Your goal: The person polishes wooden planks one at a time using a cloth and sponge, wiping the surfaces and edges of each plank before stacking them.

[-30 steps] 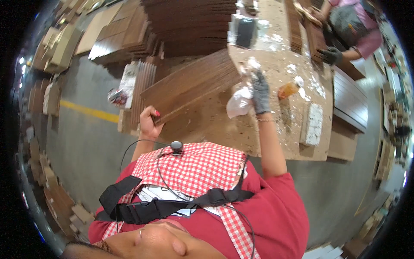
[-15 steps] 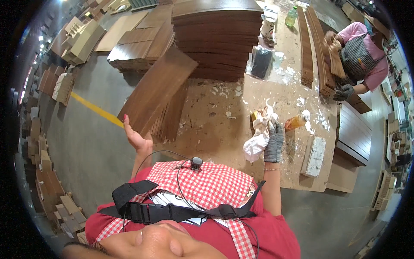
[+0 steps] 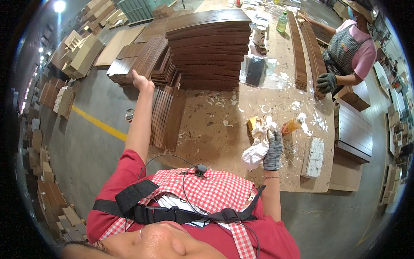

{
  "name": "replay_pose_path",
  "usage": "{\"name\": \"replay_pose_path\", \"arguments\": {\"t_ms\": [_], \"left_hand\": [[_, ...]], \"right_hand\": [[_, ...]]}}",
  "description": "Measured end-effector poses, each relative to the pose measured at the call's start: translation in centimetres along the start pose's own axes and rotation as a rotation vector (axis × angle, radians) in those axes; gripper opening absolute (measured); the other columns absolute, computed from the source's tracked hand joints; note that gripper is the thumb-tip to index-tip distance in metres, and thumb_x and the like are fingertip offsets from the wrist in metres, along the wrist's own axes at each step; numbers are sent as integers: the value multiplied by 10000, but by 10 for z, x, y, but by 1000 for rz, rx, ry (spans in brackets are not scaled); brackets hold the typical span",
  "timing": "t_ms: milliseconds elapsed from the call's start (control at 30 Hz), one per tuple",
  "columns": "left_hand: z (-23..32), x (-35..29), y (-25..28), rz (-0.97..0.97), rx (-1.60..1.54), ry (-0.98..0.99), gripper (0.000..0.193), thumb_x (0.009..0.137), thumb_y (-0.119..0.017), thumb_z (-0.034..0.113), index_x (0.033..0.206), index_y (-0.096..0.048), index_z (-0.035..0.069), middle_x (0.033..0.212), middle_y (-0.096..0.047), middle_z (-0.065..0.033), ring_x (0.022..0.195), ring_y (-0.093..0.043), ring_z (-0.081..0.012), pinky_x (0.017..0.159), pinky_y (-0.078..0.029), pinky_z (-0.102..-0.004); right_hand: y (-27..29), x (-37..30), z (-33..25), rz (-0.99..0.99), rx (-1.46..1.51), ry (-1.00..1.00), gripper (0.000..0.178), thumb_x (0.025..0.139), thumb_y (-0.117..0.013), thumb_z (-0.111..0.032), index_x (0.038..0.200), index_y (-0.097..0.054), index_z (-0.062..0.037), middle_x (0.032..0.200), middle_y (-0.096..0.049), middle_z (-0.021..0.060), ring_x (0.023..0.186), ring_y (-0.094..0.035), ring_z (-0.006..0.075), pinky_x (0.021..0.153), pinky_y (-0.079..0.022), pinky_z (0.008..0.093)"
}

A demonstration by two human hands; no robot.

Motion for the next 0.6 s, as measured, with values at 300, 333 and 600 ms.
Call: {"name": "replay_pose_path", "arguments": {"t_ms": [300,333,600], "left_hand": [[-80,63,-31,7,61,336,621,964,-495,455,1358,-397,-16,1373,-466,-155,1138,-557,-296,887,-520,-466],[-77,75,-32,-46,124,310,619,974,-465,455,1345,-395,-36,1312,-509,-178,1062,-597,-302,822,-551,-448],[-67,66,-35,-493,773,593,606,984,-329,498,1287,-423,-19,895,-675,-224,610,-645,-237,474,-539,-290]], "right_hand": [[25,-8,12,53,150,-50,321,950,-565,-154,1242,-584,-23,1189,-612,61,1062,-584,166,915,-473,305],[23,-7,12,33,165,-66,337,947,-565,-123,1263,-575,-8,1228,-600,68,1112,-554,163,978,-431,303],[6,-12,-11,76,55,-21,340,953,-565,-153,1258,-578,-3,1217,-609,76,1117,-553,168,973,-435,307]]}}
Point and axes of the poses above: each hand's wrist, its own x-axis towards the middle knuckle, its own y-axis out of the back of the hand, z = x × y, the point moved 7 cm from there along x, towards the middle knuckle
